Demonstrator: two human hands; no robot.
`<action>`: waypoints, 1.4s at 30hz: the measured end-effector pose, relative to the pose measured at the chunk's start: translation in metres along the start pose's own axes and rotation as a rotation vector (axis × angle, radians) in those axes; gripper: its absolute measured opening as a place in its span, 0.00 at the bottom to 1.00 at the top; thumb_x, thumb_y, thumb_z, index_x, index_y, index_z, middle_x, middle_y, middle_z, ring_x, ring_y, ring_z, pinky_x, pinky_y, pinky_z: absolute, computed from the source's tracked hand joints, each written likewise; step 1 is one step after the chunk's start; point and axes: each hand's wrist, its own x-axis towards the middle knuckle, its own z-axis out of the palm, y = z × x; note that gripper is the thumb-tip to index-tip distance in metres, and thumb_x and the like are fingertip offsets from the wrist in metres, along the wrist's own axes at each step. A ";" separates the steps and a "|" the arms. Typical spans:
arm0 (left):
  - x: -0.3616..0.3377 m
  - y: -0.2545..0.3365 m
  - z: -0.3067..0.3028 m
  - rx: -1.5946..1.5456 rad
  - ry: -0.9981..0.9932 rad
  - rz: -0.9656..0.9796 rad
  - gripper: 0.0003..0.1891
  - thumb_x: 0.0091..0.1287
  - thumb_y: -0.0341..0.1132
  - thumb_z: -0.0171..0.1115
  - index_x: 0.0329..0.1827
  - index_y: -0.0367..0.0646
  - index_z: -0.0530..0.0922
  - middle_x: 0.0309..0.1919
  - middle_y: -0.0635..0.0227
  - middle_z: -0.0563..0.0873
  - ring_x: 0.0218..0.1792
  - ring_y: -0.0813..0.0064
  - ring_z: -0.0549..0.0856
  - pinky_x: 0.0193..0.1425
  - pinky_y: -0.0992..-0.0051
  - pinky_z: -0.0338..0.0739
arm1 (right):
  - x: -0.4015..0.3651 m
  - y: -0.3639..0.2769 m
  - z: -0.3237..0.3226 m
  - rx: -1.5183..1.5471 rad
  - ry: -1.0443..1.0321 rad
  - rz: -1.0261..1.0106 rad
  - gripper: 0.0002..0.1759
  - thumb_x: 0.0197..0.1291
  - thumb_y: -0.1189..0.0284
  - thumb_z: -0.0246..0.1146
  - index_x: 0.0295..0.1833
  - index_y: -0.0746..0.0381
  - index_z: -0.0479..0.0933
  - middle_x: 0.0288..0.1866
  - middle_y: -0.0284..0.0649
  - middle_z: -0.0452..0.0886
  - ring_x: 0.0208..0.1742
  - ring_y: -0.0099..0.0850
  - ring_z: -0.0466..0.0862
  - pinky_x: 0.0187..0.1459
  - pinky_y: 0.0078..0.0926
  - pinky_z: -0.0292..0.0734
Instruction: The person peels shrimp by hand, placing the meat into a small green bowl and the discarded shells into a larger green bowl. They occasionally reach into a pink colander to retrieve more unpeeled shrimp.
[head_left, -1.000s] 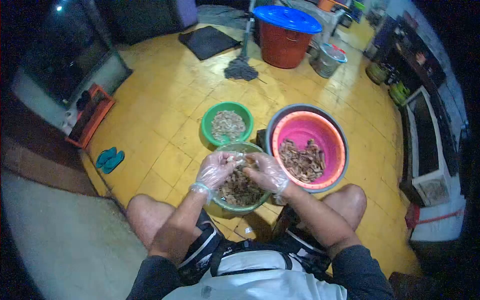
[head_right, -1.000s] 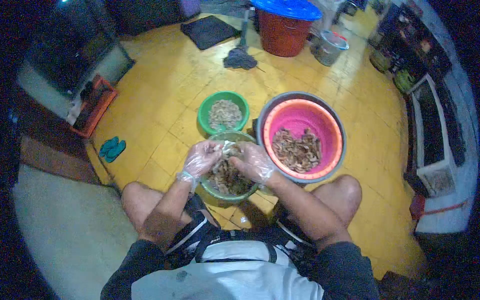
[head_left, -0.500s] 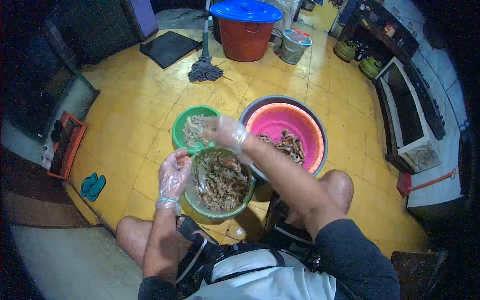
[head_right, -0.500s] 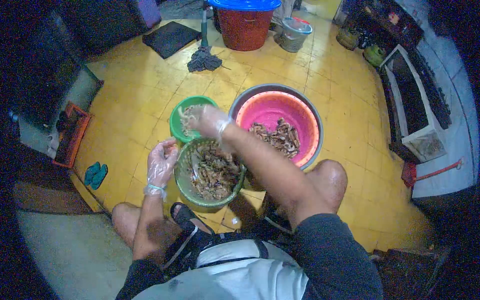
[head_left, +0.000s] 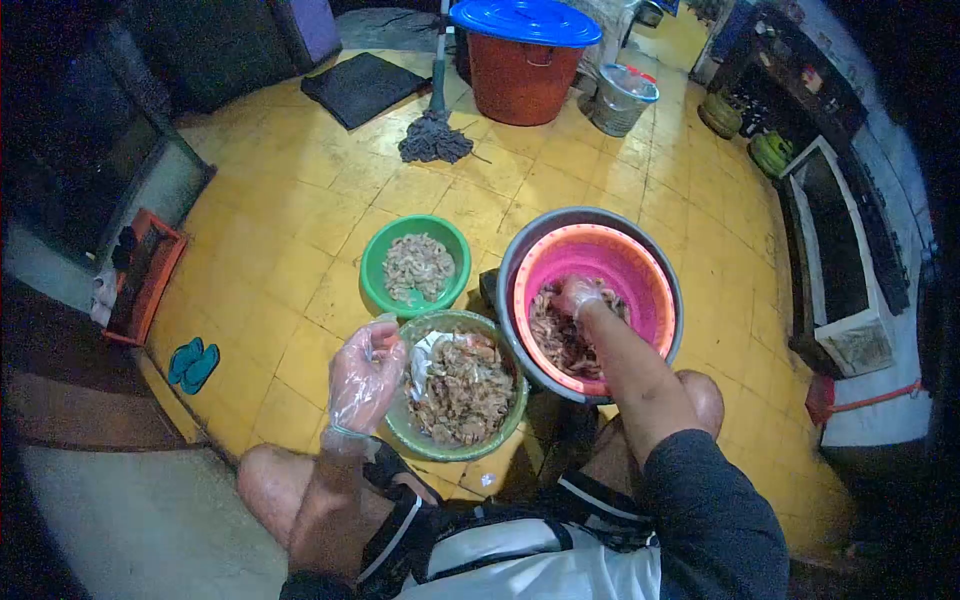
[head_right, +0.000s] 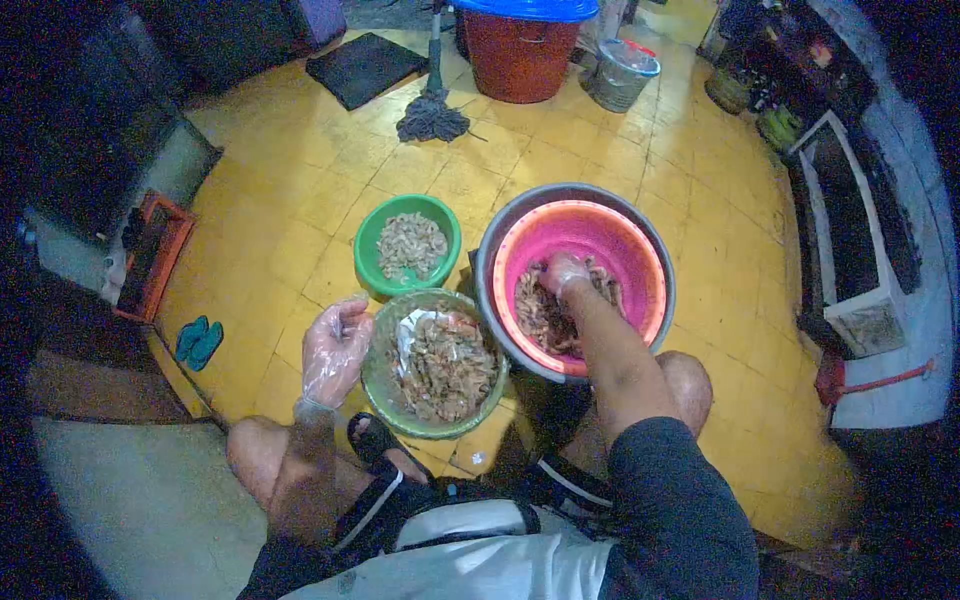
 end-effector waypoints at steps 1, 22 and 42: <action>0.000 0.000 0.002 0.004 0.004 -0.004 0.17 0.66 0.32 0.66 0.55 0.32 0.79 0.42 0.61 0.87 0.43 0.76 0.84 0.51 0.74 0.79 | 0.000 -0.004 -0.003 0.003 -0.004 -0.006 0.22 0.55 0.62 0.66 0.57 0.52 0.83 0.54 0.48 0.84 0.56 0.44 0.84 0.57 0.42 0.77; -0.013 -0.020 0.024 -0.086 -0.138 0.037 0.16 0.64 0.36 0.66 0.51 0.34 0.82 0.39 0.59 0.89 0.39 0.72 0.88 0.47 0.71 0.82 | -0.074 0.002 -0.062 0.256 -0.031 -0.042 0.15 0.48 0.69 0.66 0.43 0.61 0.85 0.39 0.53 0.86 0.42 0.48 0.86 0.45 0.43 0.79; -0.019 -0.016 0.020 -0.043 -0.130 0.088 0.15 0.65 0.35 0.66 0.50 0.34 0.82 0.39 0.60 0.89 0.40 0.74 0.87 0.46 0.72 0.81 | -0.066 -0.021 -0.041 0.050 -0.078 -0.031 0.21 0.42 0.63 0.72 0.45 0.55 0.86 0.45 0.49 0.86 0.49 0.46 0.86 0.53 0.42 0.79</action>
